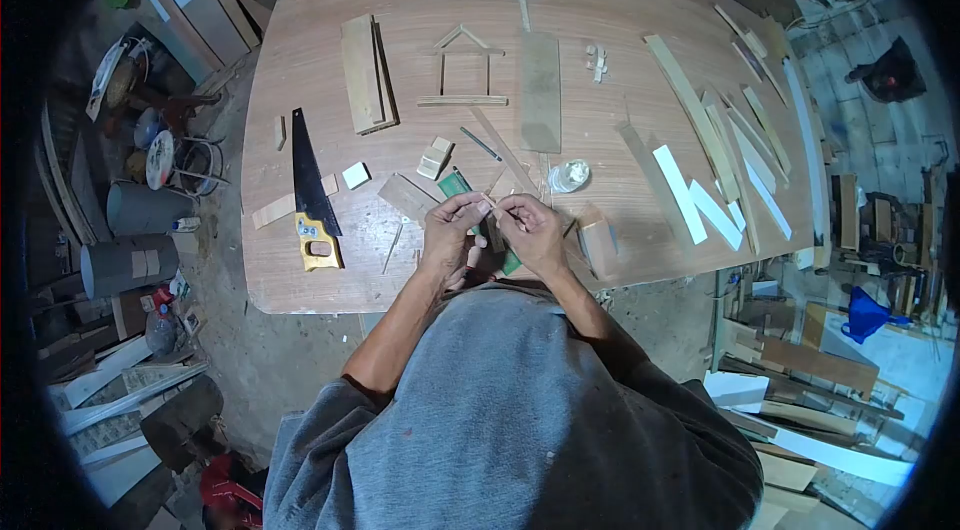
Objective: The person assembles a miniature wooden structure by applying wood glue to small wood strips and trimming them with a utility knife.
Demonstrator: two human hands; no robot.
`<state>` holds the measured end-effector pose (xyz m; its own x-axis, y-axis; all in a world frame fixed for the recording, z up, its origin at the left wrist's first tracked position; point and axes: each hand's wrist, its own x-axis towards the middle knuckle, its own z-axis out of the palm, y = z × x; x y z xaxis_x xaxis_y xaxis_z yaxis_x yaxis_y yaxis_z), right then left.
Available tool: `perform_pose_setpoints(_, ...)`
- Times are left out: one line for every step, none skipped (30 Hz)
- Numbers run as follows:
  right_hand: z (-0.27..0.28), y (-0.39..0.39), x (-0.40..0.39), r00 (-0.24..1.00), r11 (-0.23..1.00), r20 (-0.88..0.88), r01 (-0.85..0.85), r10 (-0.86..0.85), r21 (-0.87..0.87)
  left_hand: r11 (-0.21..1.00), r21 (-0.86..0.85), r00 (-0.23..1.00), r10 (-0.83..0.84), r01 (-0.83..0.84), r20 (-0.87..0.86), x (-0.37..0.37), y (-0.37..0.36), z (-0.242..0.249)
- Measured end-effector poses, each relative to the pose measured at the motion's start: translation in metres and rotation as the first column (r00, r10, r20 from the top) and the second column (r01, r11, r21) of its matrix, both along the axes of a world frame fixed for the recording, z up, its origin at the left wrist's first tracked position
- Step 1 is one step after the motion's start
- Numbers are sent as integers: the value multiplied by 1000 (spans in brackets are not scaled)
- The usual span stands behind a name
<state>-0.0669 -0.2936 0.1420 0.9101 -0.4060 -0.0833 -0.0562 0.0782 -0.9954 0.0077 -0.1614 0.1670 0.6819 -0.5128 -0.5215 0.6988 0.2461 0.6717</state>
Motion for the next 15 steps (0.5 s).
perform_pose_setpoints(0, 0, 1, 1000, 999, -17, 3, -3, -32, 1000, 8, 1000, -14, 14, -27, 1, 0, 1)
perform_pose_setpoints(0, 0, 1, 1000, 999, -15, 5, -5, -33, 1000, 7, 1000, -15, 16, -25, 1, -1, 1)
perform_pose_setpoints(3, 0, 1, 1000, 1000, -25, 6, -6, 4, 1000, 9, 1000, 5, -5, -8, 1, -2, 1)
perform_pose_setpoints(5, 1, 1, 999, 999, -35, 8, -7, 41, 1000, 12, 1000, 26, -26, 9, 1, -3, 1)
perform_pose_setpoints(7, 1, 2, 999, 999, -34, 9, -8, 41, 1000, 12, 1000, 25, -25, 10, 1, -3, 1)
perform_pose_setpoints(10, 1, 2, 999, 998, -47, 4, -1, 58, 1000, 13, 999, 25, -25, 31, 1, -4, 3)
perform_pose_setpoints(11, 1, 3, 998, 997, -59, -2, 6, 76, 1000, 14, 998, 26, -27, 52, 2, -4, 4)
perform_pose_setpoints(10, 1, 3, 998, 997, -60, -2, 6, 77, 1000, 14, 998, 26, -27, 52, 2, -4, 4)
perform_pose_setpoints(8, 0, 2, 997, 995, -70, -7, 13, 96, 999, 16, 997, 29, -30, 69, 1, -5, 3)
perform_pose_setpoints(6, 0, 2, 997, 993, -80, -12, 21, 115, 999, 17, 996, 32, -34, 87, 1, -5, 3)
perform_pose_setpoints(4, -1, 1, 997, 993, -79, -12, 21, 114, 999, 16, 996, 32, -34, 88, 1, -4, 3)
perform_pose_setpoints(4, -1, 0, 996, 991, -78, -23, 33, 131, 1000, 26, 997, -1, -1, 79, 1, -3, 5)
perform_pose_setpoints(4, -1, 0, 996, 988, -75, -34, 46, 148, 999, 37, 997, -35, 32, 71, 1, -3, 6)
perform_pose_setpoints(3, -1, -1, 996, 988, -73, -35, 46, 148, 999, 37, 997, -34, 32, 73, 0, -3, 5)
perform_pose_setpoints(3, -1, -1, 998, 988, -50, -32, 39, 150, 999, 32, 997, -32, 29, 74, 0, -3, 4)
